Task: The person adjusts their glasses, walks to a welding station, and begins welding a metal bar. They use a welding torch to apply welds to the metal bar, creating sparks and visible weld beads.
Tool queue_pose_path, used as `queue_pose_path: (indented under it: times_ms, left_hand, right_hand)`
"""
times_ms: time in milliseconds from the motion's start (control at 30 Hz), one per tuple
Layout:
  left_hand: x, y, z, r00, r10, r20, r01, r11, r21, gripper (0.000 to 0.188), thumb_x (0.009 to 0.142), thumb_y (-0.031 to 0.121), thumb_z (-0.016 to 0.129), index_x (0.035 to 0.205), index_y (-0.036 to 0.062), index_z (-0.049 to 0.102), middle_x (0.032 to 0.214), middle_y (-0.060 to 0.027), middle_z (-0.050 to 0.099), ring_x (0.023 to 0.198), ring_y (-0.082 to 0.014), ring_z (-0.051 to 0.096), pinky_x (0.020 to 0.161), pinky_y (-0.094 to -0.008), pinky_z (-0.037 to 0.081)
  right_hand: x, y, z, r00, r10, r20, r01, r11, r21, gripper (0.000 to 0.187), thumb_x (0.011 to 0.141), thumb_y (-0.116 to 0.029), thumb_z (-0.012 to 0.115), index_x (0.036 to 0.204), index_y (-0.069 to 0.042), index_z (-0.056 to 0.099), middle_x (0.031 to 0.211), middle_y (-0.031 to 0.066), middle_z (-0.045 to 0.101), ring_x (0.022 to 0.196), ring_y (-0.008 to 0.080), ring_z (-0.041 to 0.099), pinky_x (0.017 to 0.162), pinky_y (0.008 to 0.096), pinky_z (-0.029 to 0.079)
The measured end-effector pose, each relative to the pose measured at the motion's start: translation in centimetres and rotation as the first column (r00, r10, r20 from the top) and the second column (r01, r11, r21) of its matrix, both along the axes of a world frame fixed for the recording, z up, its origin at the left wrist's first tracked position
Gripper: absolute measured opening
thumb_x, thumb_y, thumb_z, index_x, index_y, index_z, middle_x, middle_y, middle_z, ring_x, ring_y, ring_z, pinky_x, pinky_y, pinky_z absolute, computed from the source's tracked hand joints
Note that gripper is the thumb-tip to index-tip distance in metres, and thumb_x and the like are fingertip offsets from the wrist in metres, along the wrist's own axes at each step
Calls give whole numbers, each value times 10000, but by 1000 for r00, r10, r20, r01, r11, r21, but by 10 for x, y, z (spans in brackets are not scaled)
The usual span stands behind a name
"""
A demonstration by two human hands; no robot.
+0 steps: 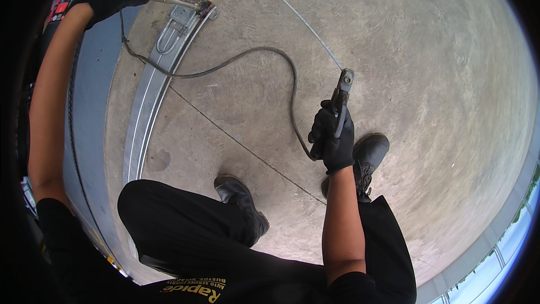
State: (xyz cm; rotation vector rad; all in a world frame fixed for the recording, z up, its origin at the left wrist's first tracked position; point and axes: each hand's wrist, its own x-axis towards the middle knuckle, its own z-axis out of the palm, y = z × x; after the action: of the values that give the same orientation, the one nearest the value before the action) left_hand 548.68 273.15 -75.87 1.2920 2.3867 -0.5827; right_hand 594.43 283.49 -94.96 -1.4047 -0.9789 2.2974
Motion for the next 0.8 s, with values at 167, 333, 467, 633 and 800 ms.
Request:
queue_pose_path:
  times_ms: [167, 333, 467, 633, 800]
  left_hand:
    - [10, 5, 5, 998, 39, -43, -40, 999, -21, 504, 846, 491, 708, 1026, 21, 718, 1086, -216, 658, 1052, -368, 630, 913, -432, 496]
    - [14, 6, 12, 997, 72, -35, -74, 997, -34, 579, 847, 541, 705, 1062, 3, 711, 1114, -224, 677, 1066, -369, 641, 921, -431, 500]
    - [14, 7, 11, 995, 78, -64, -80, 996, -35, 598, 848, 567, 700, 1052, 5, 714, 1103, -221, 687, 1054, -369, 648, 915, -435, 503]
    - [21, 8, 23, 996, 88, -23, -88, 996, -18, 605, 860, 581, 685, 1037, 4, 714, 1086, -222, 693, 1049, -368, 655, 917, -433, 505]
    - [14, 5, 17, 995, 56, -85, -48, 994, 94, 574, 916, 547, 633, 1072, -1, 698, 1099, -227, 685, 1040, -388, 647, 937, -447, 499]
  right_hand:
    - [-1, 2, 0, 1000, 19, -1, -19, 1000, 22, 370, 932, -145, 647, 1232, 11, 497, 725, 19, 509, 527, 136, 505, 483, 301, 468]
    - [5, 4, -7, 998, 29, 55, -34, 995, 97, 373, 937, -156, 642, 1240, 5, 495, 732, 22, 517, 533, 135, 510, 493, 307, 476]
    - [14, 21, -28, 1000, -31, 6, 30, 996, 80, 264, 956, -184, 654, 1154, -46, 547, 691, 5, 504, 529, 133, 504, 498, 315, 468]
    - [29, 61, -68, 998, -22, 64, 20, 999, 27, 113, 996, -263, 651, 1011, -163, 601, 646, -52, 449, 531, 104, 457, 512, 295, 425]
    - [43, 98, -104, 979, -162, 125, 160, 987, 20, 162, 968, -252, 661, 1016, -111, 599, 615, 12, 480, 513, 176, 511, 513, 356, 461]
